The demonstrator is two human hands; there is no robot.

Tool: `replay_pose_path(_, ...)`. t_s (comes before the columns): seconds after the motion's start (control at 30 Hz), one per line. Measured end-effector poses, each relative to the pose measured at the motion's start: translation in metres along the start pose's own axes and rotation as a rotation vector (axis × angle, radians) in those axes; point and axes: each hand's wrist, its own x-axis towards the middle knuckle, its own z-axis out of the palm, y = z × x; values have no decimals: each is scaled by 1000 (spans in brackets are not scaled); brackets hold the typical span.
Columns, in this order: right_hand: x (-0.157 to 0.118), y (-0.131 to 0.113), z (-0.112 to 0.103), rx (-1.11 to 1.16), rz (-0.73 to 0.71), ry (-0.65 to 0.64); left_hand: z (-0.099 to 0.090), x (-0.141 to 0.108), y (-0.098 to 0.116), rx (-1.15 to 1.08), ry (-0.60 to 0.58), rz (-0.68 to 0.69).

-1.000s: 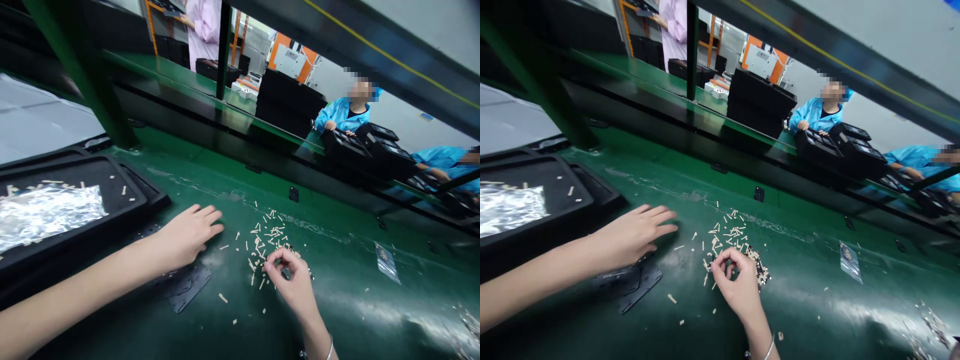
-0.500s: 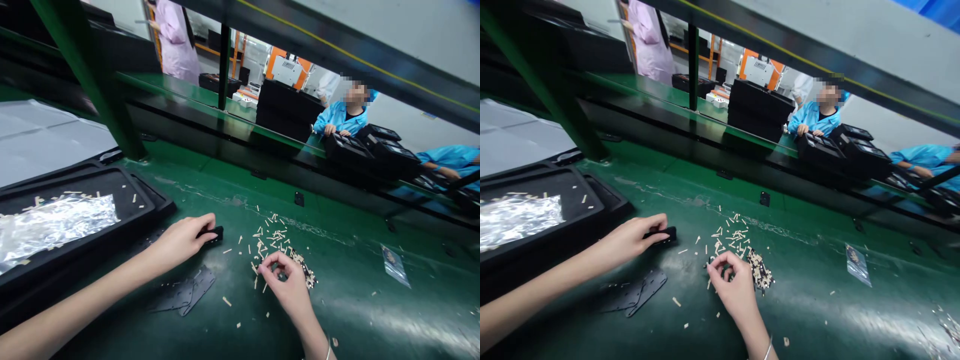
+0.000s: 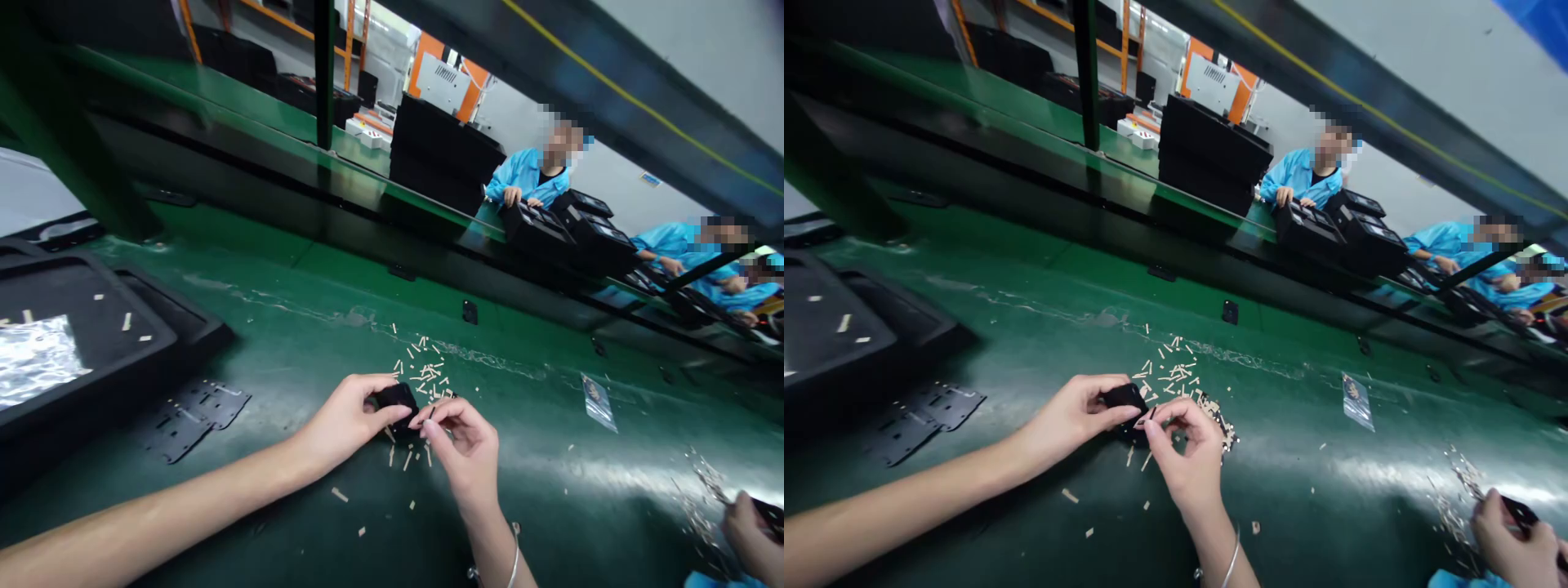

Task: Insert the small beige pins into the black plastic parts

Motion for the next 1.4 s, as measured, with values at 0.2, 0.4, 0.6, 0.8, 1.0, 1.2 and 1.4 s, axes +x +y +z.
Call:
replay_pose_path(0.2, -4, -2, 5, -95, 28, 169, 9, -9, -3, -39, 16, -85)
replay_pose_path(0.4, -4, -4, 7, -240, 58, 199, 11, -12, -1, -147, -17, -142)
replay_pose_path(0.6, -7, -6, 8, -290, 60, 218, 10, -16, -5, 94, -5, -93)
replay_pose_path(0.8, -7, -8, 9, -309, 51, 182, 8, -16, 0, 163, -9, -91)
replay_pose_path(1.0, -6, -9, 7, -303, 35, 128, 6, -17, 4, 235, -21, -71)
replay_pose_path(1.2, -9, -9, 9, -321, 38, 159, 6, -21, 12, 289, -31, 34)
replay_pose_path(1.4, -9, -10, 12, -296, 52, 186, 10, -23, 10, 346, -13, 122)
